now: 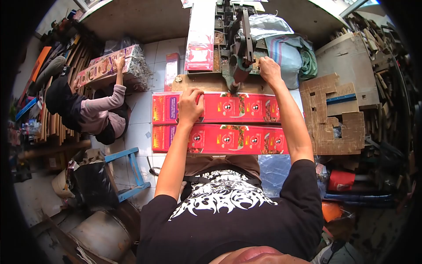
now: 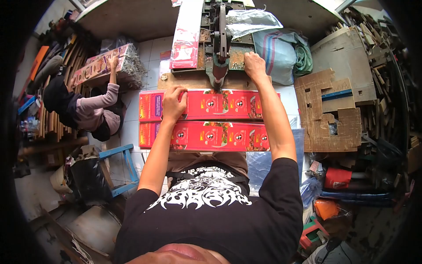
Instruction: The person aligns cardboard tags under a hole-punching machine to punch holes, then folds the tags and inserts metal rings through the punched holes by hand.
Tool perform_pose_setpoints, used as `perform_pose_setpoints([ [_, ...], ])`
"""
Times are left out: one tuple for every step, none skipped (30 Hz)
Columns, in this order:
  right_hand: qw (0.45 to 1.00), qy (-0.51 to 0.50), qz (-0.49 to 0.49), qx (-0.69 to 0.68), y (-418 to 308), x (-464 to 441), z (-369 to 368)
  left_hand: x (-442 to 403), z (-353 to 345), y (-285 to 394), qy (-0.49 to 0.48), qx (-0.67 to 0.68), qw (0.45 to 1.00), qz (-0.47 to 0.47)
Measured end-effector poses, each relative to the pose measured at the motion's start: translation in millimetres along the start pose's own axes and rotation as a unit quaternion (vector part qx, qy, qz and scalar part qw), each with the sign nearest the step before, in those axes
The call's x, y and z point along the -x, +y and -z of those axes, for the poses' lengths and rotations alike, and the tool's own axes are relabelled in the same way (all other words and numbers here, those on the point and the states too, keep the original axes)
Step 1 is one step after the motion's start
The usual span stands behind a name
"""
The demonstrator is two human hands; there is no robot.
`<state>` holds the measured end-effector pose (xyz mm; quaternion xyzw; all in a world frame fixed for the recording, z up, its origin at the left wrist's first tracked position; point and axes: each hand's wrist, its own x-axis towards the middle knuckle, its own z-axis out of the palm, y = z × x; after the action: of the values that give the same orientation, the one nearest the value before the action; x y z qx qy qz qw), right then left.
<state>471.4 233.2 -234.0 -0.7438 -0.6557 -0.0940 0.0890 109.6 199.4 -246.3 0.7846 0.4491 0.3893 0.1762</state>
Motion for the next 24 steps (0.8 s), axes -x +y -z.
perform_pose_setpoints([
  [1.000,0.000,-0.001,0.000,0,0,0,0,0,1,0.002,0.002,1.000,0.004],
  [1.000,0.003,-0.004,-0.011,1,-1,0,0,0,1,0.001,0.002,1.000,0.004],
  [1.000,0.005,-0.006,-0.023,2,-2,0,0,-1,0,0.002,0.001,1.000,0.001],
  [1.000,0.005,-0.006,-0.023,4,-3,0,0,-1,-1,0.003,-0.001,1.000,-0.003],
  [0.999,0.000,-0.008,-0.044,5,-4,3,0,-1,-1,0.003,-0.001,1.000,-0.002],
  [0.998,-0.004,-0.010,-0.065,5,-4,5,0,-1,-1,0.004,-0.002,1.000,0.000],
  [0.998,-0.005,-0.009,-0.065,6,-4,7,0,-2,-2,0.006,-0.003,1.000,0.001],
  [0.997,-0.020,-0.011,-0.074,8,-4,10,0,-2,-2,0.006,-0.002,1.000,0.002],
  [0.996,-0.035,-0.013,-0.084,9,-4,12,0,-2,-2,0.006,-0.001,1.000,-0.002],
  [0.996,-0.036,-0.012,-0.083,9,-4,14,0,-2,-2,0.006,-0.001,1.000,-0.005],
  [0.995,-0.039,-0.015,-0.089,12,-5,13,1,-2,-2,0.006,0.000,1.000,-0.004],
  [0.994,-0.041,-0.017,-0.095,14,-5,11,1,-1,-1,0.007,-0.002,1.000,-0.005],
  [0.995,-0.041,-0.017,-0.094,17,-4,10,0,-1,-1,0.008,-0.005,1.000,-0.007],
  [0.994,-0.046,-0.022,-0.099,18,-3,11,0,0,-1,0.009,-0.005,1.000,-0.007],
  [0.993,-0.050,-0.028,-0.104,18,-2,13,0,0,-1,0.009,-0.004,1.000,-0.008],
  [0.993,-0.049,-0.028,-0.103,18,-2,14,0,0,-1,0.008,-0.003,1.000,-0.009],
  [0.993,-0.053,-0.030,-0.102,18,0,16,0,0,-1,0.009,-0.002,1.000,-0.010],
  [0.993,-0.057,-0.032,-0.102,17,1,18,0,0,-2,0.008,-0.002,1.000,-0.010],
  [0.993,-0.056,-0.031,-0.101,16,2,19,0,-1,-2,0.006,-0.003,1.000,-0.011],
  [0.994,-0.055,-0.021,-0.095,15,2,20,1,-1,-2,0.007,-0.002,1.000,-0.011],
  [0.994,-0.054,-0.010,-0.090,13,3,21,1,0,-2,0.005,-0.002,1.000,-0.008],
  [0.995,-0.052,-0.009,-0.089,12,4,22,1,0,-2,0.003,-0.002,1.000,-0.006],
  [0.994,-0.056,-0.015,-0.087,9,5,25,1,0,-2,0.005,-0.002,1.000,-0.007],
  [0.994,-0.061,-0.020,-0.085,6,6,27,1,0,-2,0.005,0.001,1.000,-0.006],
])
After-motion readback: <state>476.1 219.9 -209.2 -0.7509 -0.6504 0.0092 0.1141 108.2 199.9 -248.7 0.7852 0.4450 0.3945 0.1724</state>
